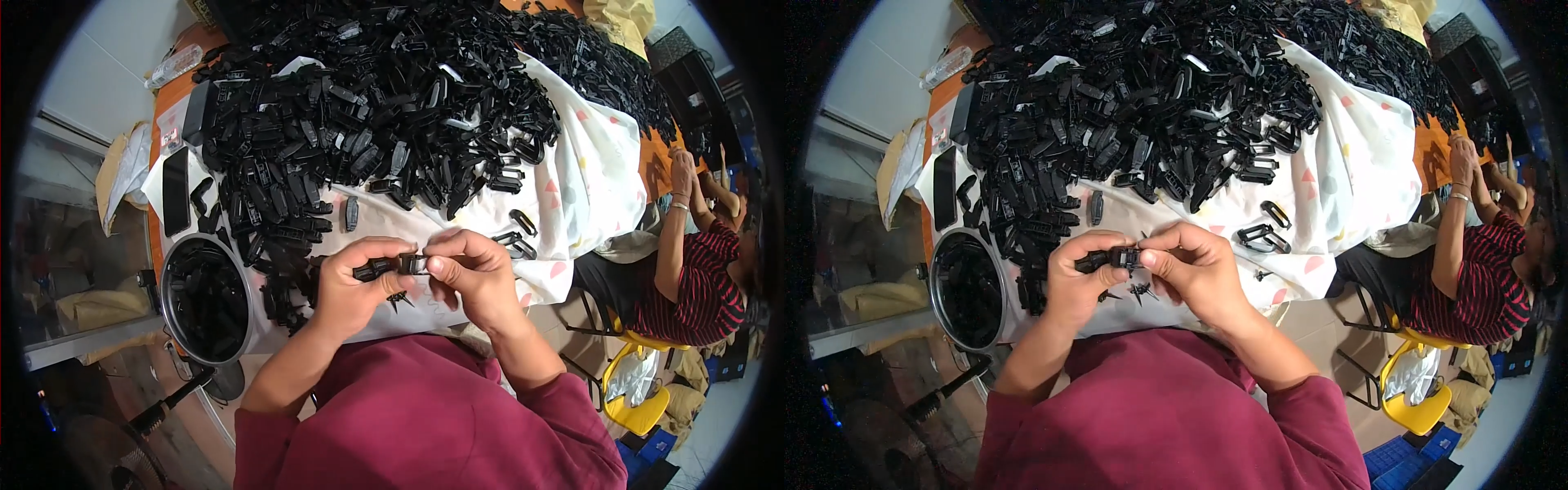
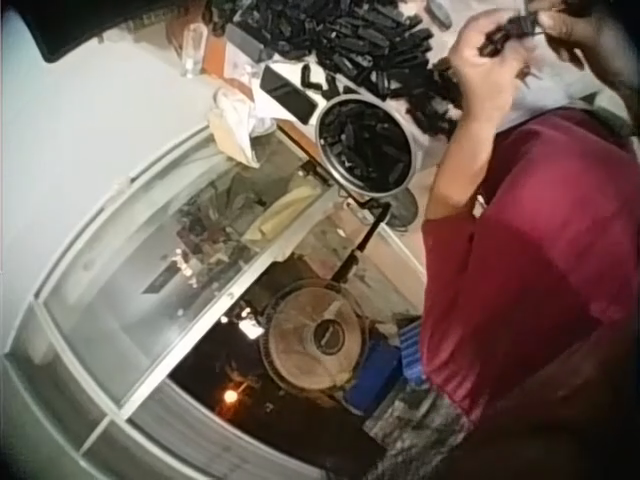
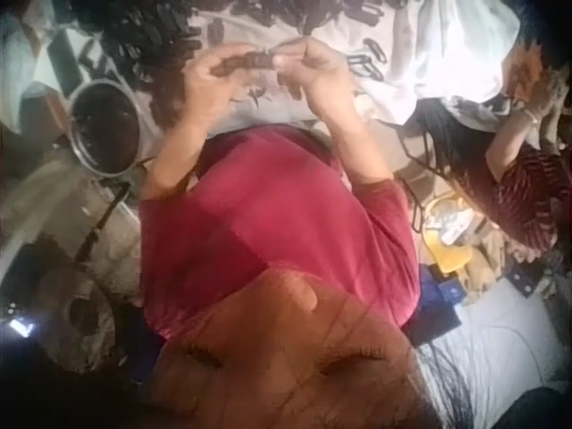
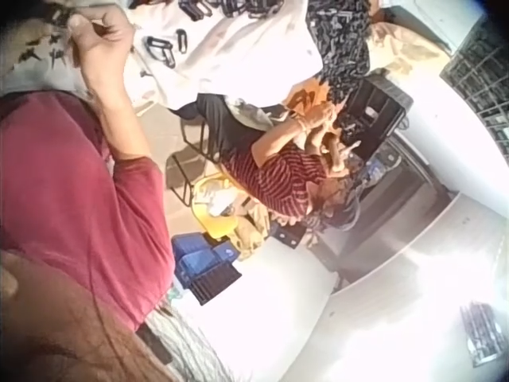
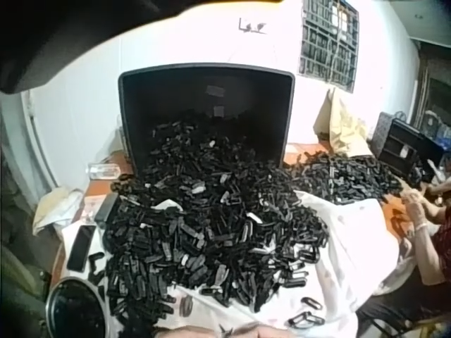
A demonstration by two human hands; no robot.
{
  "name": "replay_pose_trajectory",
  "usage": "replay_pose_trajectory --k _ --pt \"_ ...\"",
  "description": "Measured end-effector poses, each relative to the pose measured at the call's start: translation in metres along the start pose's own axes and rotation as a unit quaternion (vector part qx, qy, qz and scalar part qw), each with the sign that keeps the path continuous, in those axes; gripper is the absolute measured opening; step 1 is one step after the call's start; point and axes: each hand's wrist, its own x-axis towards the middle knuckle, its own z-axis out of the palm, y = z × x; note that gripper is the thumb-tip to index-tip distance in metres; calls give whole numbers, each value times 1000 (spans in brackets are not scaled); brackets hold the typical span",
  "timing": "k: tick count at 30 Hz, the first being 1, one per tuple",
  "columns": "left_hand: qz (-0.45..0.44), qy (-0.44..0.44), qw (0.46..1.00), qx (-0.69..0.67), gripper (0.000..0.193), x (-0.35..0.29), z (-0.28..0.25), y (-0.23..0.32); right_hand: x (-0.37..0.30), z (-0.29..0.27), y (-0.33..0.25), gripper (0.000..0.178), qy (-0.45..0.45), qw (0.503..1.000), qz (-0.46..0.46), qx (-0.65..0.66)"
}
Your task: Assembling small black plastic components by hand at a workbench.
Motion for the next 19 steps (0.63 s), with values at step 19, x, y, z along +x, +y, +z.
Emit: replay_pose_trajectory --k 19 --pt "73 144 948 275 35 -47 -53 11 0 16 30 29 -123 948 -96 -278"
